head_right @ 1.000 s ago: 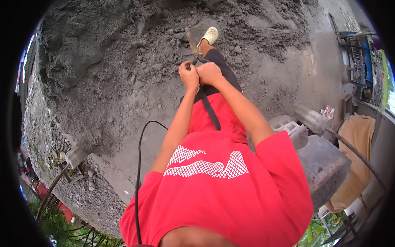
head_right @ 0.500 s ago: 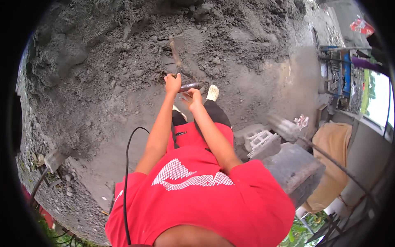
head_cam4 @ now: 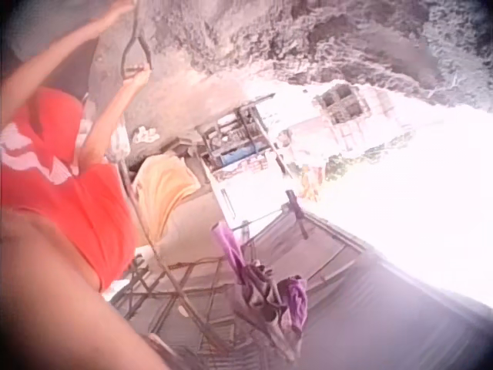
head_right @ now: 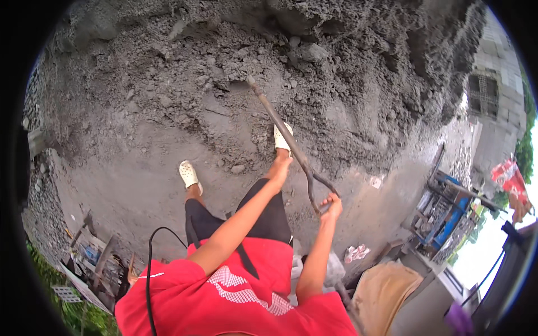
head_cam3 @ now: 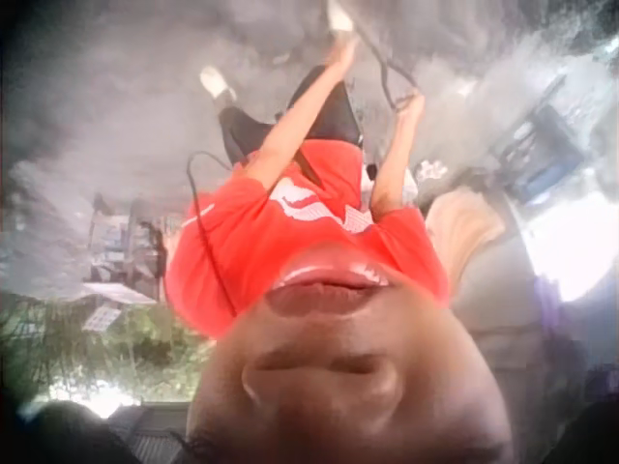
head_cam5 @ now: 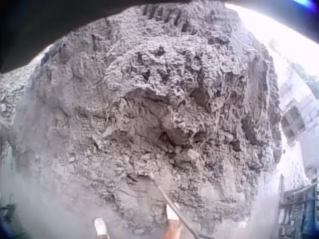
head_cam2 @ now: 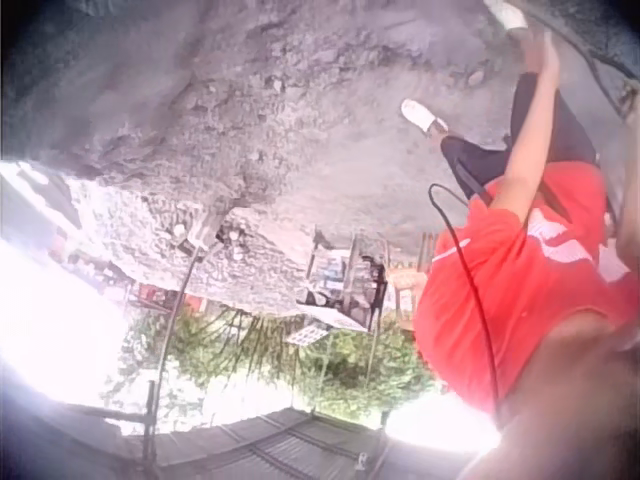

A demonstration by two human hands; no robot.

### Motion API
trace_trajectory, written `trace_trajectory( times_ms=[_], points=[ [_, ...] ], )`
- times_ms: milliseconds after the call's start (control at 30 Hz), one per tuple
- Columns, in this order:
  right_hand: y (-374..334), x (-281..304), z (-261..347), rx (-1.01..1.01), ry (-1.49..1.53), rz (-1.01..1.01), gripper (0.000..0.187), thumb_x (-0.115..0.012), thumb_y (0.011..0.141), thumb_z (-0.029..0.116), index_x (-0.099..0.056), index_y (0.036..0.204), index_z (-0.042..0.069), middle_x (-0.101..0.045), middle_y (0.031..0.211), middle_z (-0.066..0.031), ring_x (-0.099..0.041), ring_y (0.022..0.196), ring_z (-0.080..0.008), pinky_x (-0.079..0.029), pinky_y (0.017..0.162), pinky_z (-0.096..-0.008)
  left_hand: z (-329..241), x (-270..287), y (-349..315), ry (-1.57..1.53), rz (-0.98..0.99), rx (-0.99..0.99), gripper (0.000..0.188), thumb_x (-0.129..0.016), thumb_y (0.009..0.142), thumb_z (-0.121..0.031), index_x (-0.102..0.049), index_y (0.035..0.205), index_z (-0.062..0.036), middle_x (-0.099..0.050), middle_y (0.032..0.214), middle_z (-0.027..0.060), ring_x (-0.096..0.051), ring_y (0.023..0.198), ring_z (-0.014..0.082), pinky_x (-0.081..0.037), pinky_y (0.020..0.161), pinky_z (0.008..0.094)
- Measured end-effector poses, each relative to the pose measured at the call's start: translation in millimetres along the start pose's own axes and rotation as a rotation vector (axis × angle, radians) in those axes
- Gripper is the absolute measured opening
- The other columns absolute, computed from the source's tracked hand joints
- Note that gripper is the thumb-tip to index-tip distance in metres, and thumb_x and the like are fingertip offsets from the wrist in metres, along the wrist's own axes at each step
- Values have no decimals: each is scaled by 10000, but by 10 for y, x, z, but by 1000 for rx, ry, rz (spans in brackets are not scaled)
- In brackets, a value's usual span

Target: The person shovels concrete mix from a pile on the ground into a concrete mixer using a shovel.

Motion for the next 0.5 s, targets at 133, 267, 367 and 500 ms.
trace_trajectory(
  times_ms=[133,267,367,500],
  points=[
    [1211,458,255,-65,-55,61,173,-565,728,144,-420,633,143,-384,525,27,-391,437,-116,-343,418,-280,100,-139,1580,-545,-42,331,774,-522,735,-616,-334,1310,-132,-434,1237,113,-474,1064,304,-360,894,452],
    [1487,225,-8,-147,-56,162,208,-551,753,145,-389,624,140,-380,525,23,-408,441,-110,-339,423,-271,-532,502,2987,-890,-47,151,276,-647,779,-296,-490,664,-101,-500,585,36,-523,563,175,-474,559,327],
    [1756,665,132,-81,-65,48,163,-551,749,132,-424,652,104,-420,548,-3,-442,452,-131,-363,430,-279,48,-18,2996,-617,-197,217,258,-583,810,-155,-420,617,-100,-431,528,18,-423,487,125,-450,533,302],
    [1801,811,298,-59,-82,59,139,-559,736,121,-444,685,61,-439,562,-38,-452,436,-155,-397,435,-293,114,26,2810,-682,-195,136,224,-542,802,-105,-407,624,-95,-426,545,4,-418,505,120,-448,557,294]
  ],
)
Point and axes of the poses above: each hand's wrist, its own y-axis towards the middle knuckle, its own x-axis out of the back of the hand, z = x × y, the point moved 9 cm from there along y, towards the middle knuckle
